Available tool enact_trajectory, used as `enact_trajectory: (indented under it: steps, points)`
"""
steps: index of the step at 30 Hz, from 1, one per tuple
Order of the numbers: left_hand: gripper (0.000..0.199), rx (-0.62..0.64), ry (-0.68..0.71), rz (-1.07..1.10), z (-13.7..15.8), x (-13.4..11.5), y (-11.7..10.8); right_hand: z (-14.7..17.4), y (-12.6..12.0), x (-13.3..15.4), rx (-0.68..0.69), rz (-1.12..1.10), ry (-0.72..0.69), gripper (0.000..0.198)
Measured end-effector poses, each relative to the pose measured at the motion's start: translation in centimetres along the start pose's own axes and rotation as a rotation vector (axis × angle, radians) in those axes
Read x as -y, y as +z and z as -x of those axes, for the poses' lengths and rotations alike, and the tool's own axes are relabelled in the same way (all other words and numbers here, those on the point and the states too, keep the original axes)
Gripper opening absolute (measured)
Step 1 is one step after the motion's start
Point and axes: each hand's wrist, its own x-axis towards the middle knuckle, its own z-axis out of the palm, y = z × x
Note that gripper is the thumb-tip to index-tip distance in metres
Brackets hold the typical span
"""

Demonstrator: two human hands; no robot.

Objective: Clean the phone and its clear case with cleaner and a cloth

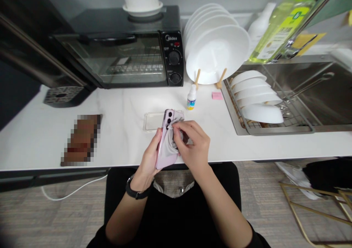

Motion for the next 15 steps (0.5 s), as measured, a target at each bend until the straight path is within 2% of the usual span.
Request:
enact_trajectory:
  steps: [4,7,10,15]
  points:
    - [0.075,0.094,0.062,-0.119,0.03,0.07,-0.41,-0.44,-0.02,-0.19,-0.032,-0.058,0.064,0.011]
    - [0.072,0.138,0.073,-0.188,-0.03,0.12,-0.78,-0.89,-0.01,-0.36,-0.070,-0.058,-0.036,0.014]
    - [0.069,0.141,0.065,-0.195,-0.01,0.00,-0.81,-1.02,-0.24,-0.76,-0.044,-0.008,-0.095,0.017]
    - [0.068,0.132,0.066,-0.164,0.13,-0.02,-0.70,-0.85,-0.40,-0.89,-0.043,-0.052,-0.051,0.016]
